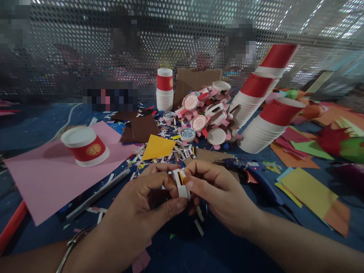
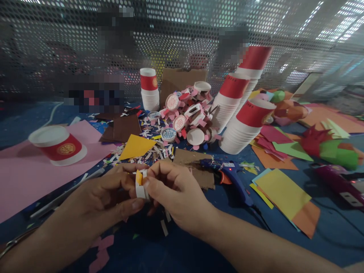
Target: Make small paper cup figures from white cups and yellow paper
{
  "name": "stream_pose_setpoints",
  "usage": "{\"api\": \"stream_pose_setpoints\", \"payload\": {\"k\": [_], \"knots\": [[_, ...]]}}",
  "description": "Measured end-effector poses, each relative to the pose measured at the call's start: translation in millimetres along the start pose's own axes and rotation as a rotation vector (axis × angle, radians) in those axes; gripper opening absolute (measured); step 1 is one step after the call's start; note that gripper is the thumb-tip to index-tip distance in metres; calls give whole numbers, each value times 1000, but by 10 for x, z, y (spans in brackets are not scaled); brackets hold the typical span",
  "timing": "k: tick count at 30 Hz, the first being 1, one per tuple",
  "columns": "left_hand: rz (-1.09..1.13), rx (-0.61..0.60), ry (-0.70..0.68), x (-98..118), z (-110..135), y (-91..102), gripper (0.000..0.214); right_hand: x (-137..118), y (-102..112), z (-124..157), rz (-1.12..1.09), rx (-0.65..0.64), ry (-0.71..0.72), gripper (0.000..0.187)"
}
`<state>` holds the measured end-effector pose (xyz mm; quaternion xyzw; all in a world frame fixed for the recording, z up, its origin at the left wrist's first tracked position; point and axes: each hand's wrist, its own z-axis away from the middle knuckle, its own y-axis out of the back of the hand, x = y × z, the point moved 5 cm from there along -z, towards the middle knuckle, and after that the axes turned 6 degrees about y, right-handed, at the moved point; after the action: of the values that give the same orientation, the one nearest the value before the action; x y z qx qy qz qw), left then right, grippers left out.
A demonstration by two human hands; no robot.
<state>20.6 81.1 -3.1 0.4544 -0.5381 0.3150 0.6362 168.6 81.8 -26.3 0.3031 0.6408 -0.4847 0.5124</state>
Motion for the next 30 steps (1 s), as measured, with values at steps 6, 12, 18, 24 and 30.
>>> {"api": "stream_pose_setpoints", "payload": {"k": [6,12,18,24,30], "knots": [[6,-34,-8,-30,-17,-2,14,0,17,-12,72,4,35,26],[508,-13,246,-169,-18,0,11,-70,77,-34,119,99,103,29],[734,62,159,-47,-86,97,14,-56,99,-59,218,74,33,34],[674,72,147,29,-105,108,22,28,5,-38,155,-55,-95,41],[733,95,187,-16,-116,154,19,34,-17,-36,34,-95,-112,38]]}}
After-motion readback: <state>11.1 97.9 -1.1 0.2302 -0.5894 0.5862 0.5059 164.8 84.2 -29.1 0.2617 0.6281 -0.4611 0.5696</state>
